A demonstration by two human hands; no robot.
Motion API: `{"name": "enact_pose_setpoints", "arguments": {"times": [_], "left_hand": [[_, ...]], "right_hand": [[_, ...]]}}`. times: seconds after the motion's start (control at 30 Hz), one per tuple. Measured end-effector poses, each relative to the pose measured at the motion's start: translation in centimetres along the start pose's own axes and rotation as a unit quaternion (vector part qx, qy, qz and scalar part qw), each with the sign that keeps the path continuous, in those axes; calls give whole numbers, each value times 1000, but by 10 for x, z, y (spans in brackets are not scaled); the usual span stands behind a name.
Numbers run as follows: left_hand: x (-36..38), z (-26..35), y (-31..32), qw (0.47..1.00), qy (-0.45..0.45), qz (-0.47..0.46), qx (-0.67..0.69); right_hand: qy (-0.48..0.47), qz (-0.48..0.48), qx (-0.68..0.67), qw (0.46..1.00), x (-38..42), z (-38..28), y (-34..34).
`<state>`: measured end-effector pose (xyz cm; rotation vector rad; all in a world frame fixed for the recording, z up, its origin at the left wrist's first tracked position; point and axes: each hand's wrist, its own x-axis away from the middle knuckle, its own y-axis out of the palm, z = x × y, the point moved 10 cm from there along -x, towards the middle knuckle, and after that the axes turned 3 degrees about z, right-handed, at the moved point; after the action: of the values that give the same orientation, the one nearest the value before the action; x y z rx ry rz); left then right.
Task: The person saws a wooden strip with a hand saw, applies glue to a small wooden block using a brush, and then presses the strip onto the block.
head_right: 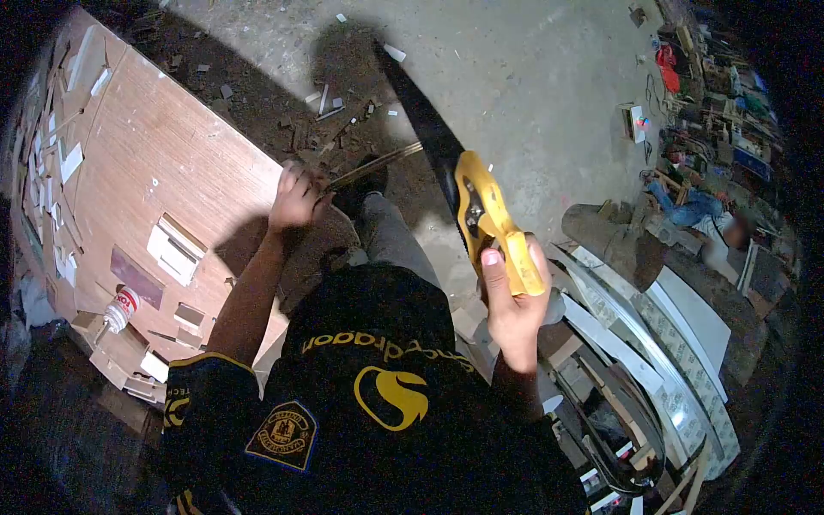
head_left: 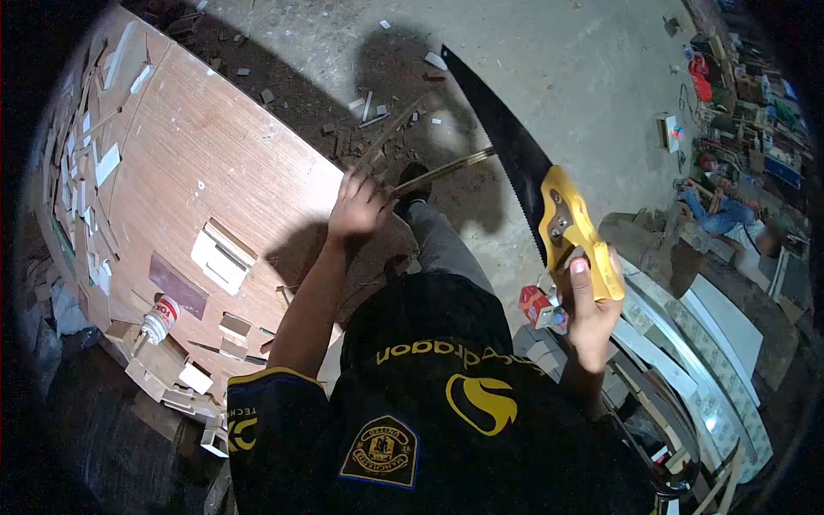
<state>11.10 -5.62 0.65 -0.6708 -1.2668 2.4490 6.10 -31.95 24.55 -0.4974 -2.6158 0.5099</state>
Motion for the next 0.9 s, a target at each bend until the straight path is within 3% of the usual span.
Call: {"name": "enact_pose_setpoints", "arguments": {"times": [0.1,0.2,0.5,0.57,0.6,0.63,0.73,0.77,0.83,0.87,0.9], "left_hand": [[-4,-6,11,998,-19,-39,43],[-17,-9,12,989,-74,-117,57],[-23,-17,-13,996,-84,-14,12],[-17,-24,-36,984,-104,126,74],[-15,-24,-37,984,-105,127,73],[-13,-26,-40,982,-117,131,68],[-1,-28,-45,980,-131,143,45],[5,-27,-47,980,-128,148,29],[8,-30,-51,978,-149,138,37],[10,-30,-53,978,-153,139,28],[12,-31,-55,977,-158,141,20]], "right_hand": [[-20,-47,24,998,6,-4,12],[-103,-85,84,987,11,-18,21],[-99,-143,105,979,21,-11,8],[-87,-137,97,982,20,-7,14],[5,-141,29,990,20,25,15],[4,-143,28,989,20,33,20],[-47,-77,7,996,12,26,22],[-103,-36,1,994,8,18,17],[-83,15,-75,994,0,24,8],[-139,48,-95,985,-8,29,0],[-107,39,-106,988,-18,30,5]]}}
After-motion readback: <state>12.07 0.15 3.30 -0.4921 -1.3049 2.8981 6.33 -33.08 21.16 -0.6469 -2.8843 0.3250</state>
